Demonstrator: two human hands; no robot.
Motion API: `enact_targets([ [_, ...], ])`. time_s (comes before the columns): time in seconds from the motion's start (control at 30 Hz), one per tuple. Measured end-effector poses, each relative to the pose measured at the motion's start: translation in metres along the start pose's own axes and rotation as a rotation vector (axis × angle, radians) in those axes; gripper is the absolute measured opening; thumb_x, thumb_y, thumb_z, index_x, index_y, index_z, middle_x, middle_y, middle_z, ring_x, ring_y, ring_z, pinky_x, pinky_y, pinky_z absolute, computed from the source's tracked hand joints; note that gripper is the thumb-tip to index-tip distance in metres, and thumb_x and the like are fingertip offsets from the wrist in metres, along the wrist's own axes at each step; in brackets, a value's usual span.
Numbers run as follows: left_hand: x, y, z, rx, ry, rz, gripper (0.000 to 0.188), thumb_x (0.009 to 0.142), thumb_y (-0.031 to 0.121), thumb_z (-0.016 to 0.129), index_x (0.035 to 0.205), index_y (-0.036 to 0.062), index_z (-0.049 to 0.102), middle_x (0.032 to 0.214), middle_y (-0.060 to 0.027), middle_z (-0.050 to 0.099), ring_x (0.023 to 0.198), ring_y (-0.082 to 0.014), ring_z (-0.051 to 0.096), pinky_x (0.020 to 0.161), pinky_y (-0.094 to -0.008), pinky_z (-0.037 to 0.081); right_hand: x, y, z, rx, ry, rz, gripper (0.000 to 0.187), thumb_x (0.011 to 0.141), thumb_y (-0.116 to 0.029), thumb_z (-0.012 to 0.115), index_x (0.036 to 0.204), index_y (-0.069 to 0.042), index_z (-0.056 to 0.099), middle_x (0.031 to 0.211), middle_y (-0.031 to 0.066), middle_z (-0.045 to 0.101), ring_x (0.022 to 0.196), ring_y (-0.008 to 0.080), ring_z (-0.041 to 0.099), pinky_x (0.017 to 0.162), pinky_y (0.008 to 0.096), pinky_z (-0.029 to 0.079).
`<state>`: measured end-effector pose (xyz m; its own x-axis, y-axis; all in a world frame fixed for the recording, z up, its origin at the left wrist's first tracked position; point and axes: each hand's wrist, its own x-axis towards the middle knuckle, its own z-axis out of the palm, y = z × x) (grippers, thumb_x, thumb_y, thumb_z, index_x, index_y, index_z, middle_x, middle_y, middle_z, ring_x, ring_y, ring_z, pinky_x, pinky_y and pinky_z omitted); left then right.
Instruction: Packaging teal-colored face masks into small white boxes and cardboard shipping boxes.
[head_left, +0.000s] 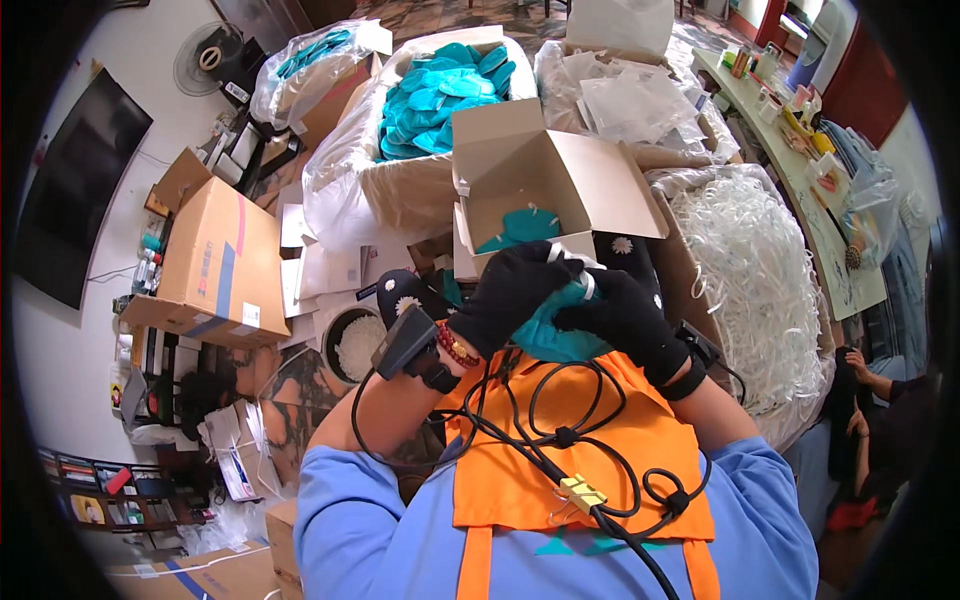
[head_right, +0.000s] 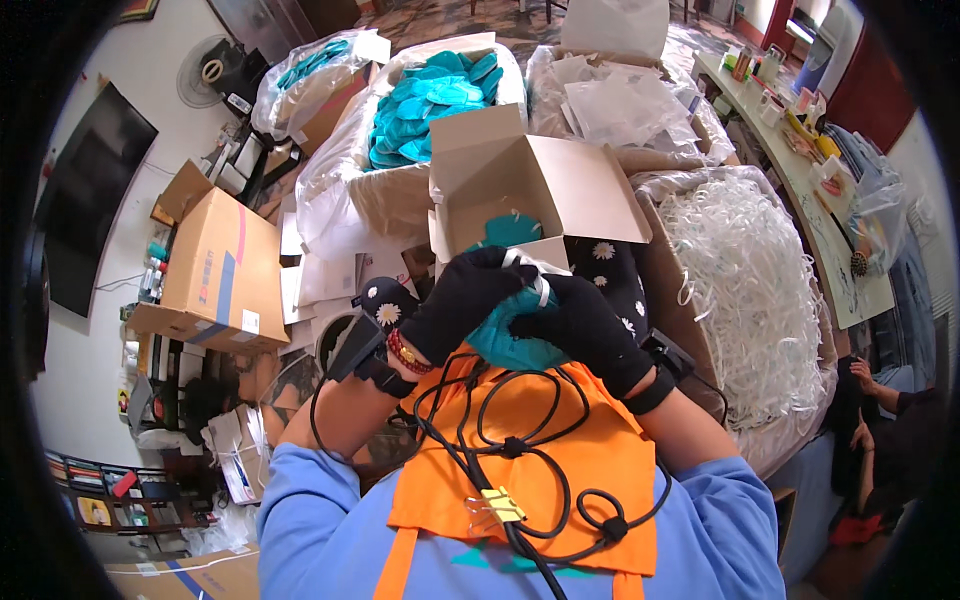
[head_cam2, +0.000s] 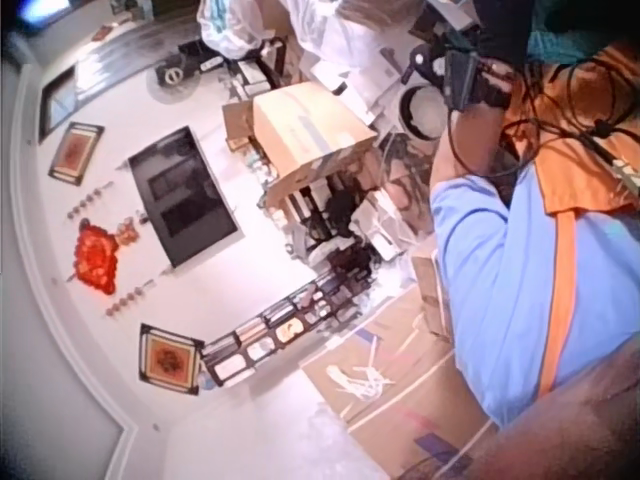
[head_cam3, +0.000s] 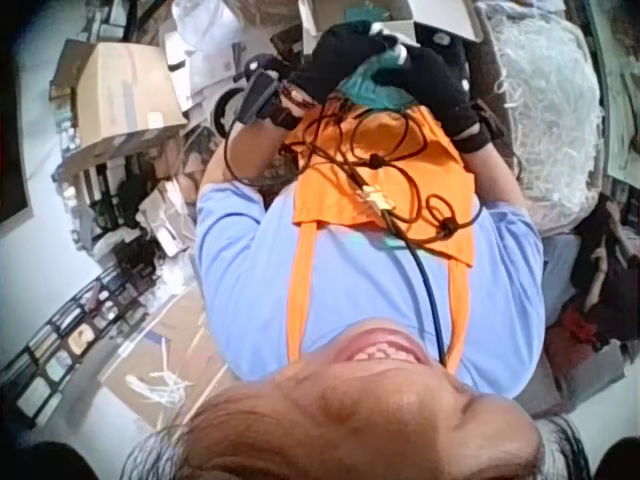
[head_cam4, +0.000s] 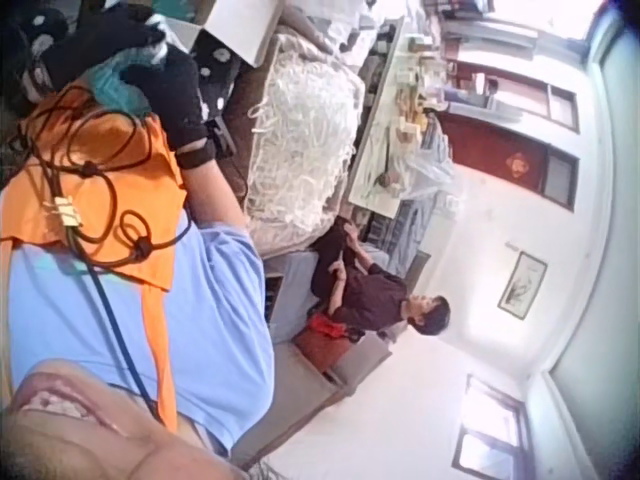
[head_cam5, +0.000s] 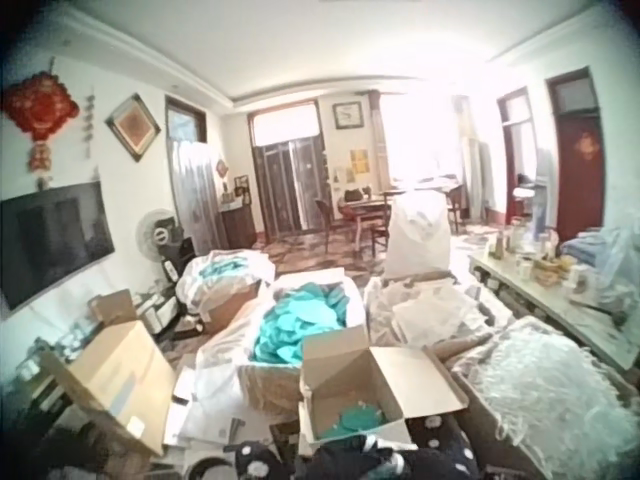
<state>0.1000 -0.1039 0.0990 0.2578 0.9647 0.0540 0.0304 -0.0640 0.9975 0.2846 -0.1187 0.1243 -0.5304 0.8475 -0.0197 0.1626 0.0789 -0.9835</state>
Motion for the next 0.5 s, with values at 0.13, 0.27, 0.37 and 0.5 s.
enact_targets([
  [0.13, 0.002, 0.003, -0.01, -0.422, 0.033, -0.103, 0.022, 0.096, 0.02, 0.05, 0.099, 0.0017, 0.063, 0.094, -0.0042, 0.065, 0.085, -0.0125, 0.061, 0.079, -0.0259, 0.049, 0.001, 0.022, -0.012, 0.129, 0.093, 0.163, 0.044, 0.072, -0.015, 0.08, 0.11, 0.001, 0.064, 0.098, 0.0085, 0.068, 0.089, 0.0145, 0.063, 0.085, 0.0293, 0.049],
  [0.27, 0.006, -0.008, -0.039, 0.25, 0.016, 0.278, 0.015, 0.094, 0.012, 0.051, 0.104, 0.0032, 0.058, 0.085, -0.0024, 0.059, 0.081, -0.0157, 0.06, 0.083, -0.0258, 0.049, 0.002, 0.016, -0.019, 0.093, 0.109, 0.025, 0.043, 0.07, -0.017, 0.081, 0.107, -0.001, 0.066, 0.096, 0.0069, 0.068, 0.088, 0.0151, 0.063, 0.086, 0.0304, 0.049],
  [0.37, -0.004, 0.012, -0.063, 0.088, 0.126, 0.173, 0.023, 0.092, 0.009, 0.051, 0.114, 0.0041, 0.055, 0.081, -0.0021, 0.057, 0.074, -0.0149, 0.059, 0.073, -0.0271, 0.051, -0.003, 0.028, -0.034, -0.068, 0.229, -0.039, 0.04, 0.07, -0.017, 0.081, 0.105, -0.003, 0.067, 0.094, 0.0055, 0.067, 0.087, 0.0139, 0.062, 0.086, 0.0301, 0.049],
  [0.5, -0.02, 0.012, -0.106, -0.638, 0.195, -0.286, 0.032, 0.096, 0.015, 0.046, 0.125, 0.0045, 0.051, 0.084, -0.0025, 0.059, 0.07, -0.0141, 0.059, 0.064, -0.0295, 0.053, -0.005, 0.014, -0.034, 0.004, 0.102, 0.039, 0.037, 0.073, -0.016, 0.078, 0.105, -0.003, 0.067, 0.092, 0.0047, 0.066, 0.086, 0.0126, 0.06, 0.083, 0.029, 0.049],
])
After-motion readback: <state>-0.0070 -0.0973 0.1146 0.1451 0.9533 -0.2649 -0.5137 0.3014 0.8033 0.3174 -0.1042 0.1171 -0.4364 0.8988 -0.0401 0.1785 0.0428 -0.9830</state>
